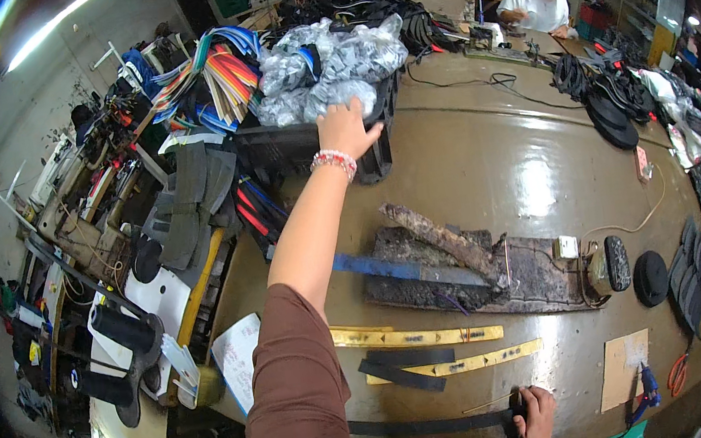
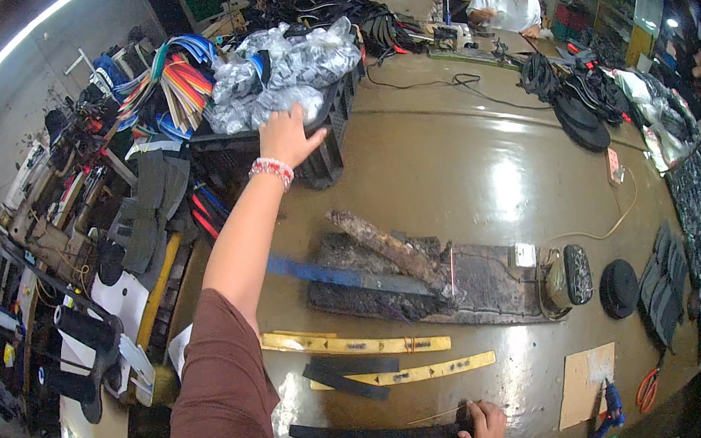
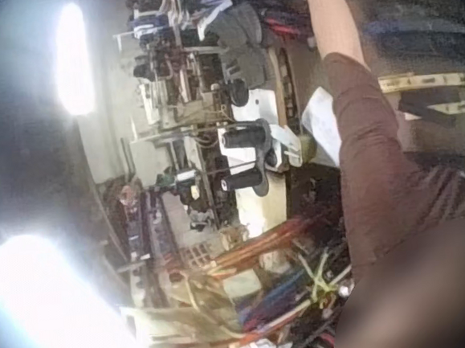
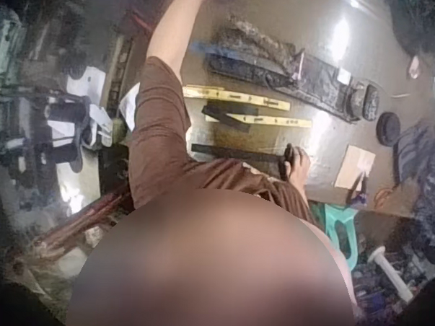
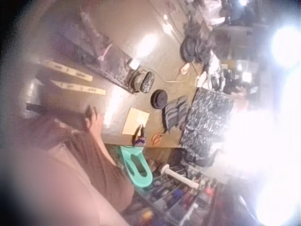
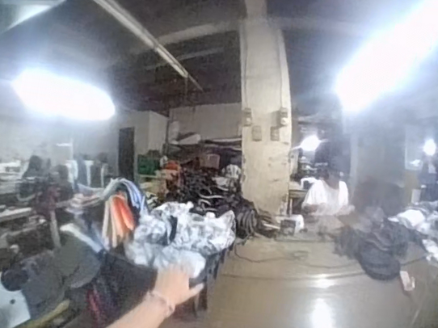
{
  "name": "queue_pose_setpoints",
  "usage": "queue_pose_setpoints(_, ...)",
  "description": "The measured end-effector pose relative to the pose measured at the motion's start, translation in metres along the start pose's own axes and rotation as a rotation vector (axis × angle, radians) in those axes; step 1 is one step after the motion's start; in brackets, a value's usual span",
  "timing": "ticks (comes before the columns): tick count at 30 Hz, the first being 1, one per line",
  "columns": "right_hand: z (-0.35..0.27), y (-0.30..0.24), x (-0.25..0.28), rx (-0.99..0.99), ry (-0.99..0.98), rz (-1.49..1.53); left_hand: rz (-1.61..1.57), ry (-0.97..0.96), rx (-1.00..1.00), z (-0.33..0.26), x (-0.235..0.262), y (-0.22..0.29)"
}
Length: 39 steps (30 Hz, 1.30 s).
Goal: The person measures and marks a black strap using a yellow ruler, then cuts it with a hammer. They retrieve small white labels from a plastic bag and attach them to the strap pieces using a hot glue gun. The person also handles a roll of black material and places it on the table.
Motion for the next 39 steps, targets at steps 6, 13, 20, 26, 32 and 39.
queue_pose_setpoints(6,0.001,-0.018,-0.001,-0.14,0.028,-0.034,-0.122,-0.056,-0.107,0.002,0.009,-0.003)
queue_pose_setpoints(13,-0.051,-0.044,-0.025,-0.413,-1.42,-0.109,-0.25,-0.217,-0.229,0.006,0.014,-0.009)
queue_pose_setpoints(20,-0.025,-0.04,-0.003,-0.676,-1.17,-0.019,-0.351,-0.257,-0.241,0.012,0.012,-0.02)
queue_pose_setpoints(26,0.013,-0.053,0.008,-0.705,-1.06,0.01,-0.347,-0.183,-0.242,0.009,0.006,-0.014)
queue_pose_setpoints(32,0.035,-0.055,0.013,-0.655,-1.216,-0.015,-0.446,-0.115,-0.282,-0.005,0.013,-0.033)
queue_pose_setpoints(39,0.165,-0.122,0.033,-0.138,-1.314,-0.114,-0.394,0.106,-0.221,0.066,0.04,-0.064)
Point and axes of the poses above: each hand's wrist, its own z-axis towards the middle knuckle, its own x-axis out of the back of the hand, y = z × x, the point moved 3 cm from there along z, towards the middle knuckle, and after that the axes turned 6 degrees about x, right-handed, at the moved point
